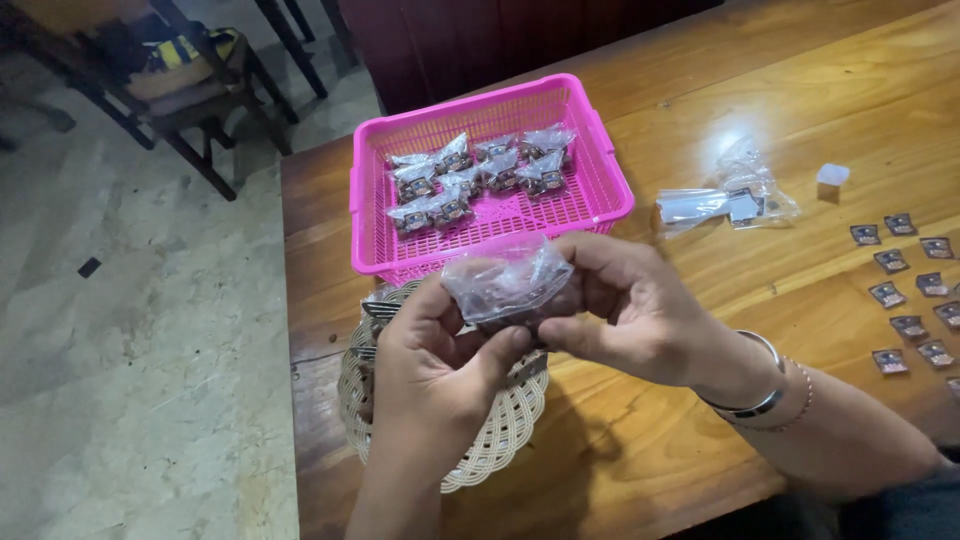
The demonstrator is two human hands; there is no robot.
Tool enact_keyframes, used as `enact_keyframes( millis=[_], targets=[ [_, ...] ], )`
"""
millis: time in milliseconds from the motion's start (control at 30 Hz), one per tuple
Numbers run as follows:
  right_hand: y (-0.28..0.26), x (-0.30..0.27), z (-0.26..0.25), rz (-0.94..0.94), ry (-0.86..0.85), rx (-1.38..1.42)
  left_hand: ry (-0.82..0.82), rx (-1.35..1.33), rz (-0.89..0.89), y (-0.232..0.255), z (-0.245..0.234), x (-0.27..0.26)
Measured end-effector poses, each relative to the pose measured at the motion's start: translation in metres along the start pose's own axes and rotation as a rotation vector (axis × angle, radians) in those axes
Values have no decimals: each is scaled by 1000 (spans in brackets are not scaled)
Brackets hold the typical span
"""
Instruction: Using tongs to fill small plastic bags with chocolate cereal pieces from a basket on a wooden table.
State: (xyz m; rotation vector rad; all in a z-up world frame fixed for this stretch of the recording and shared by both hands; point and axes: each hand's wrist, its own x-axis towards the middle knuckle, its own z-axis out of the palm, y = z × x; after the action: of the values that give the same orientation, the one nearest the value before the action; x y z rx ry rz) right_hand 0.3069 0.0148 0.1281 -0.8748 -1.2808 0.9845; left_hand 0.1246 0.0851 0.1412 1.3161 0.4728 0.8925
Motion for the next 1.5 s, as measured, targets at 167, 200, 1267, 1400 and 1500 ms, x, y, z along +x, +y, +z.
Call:
enact_keyframes(
  millis=[167, 200, 1267, 1400, 1500],
  targets=[
    [-2, 3, 5, -28, -48, -26, 47, 65, 5, -1, 1, 0],
    [-2, 3, 5, -22, -74, 2, 87, 87, -24, -2, 1, 1],
    [12, -4, 12, 104, -139, 25, -27, 754, 392, 15, -1, -3],
    [1, 1, 13, 120, -282, -195, 13, 641, 438, 25, 1, -10],
    [-4, 3, 14, -18, -315, -430, -120, 805, 450, 39, 0, -17]
  ],
)
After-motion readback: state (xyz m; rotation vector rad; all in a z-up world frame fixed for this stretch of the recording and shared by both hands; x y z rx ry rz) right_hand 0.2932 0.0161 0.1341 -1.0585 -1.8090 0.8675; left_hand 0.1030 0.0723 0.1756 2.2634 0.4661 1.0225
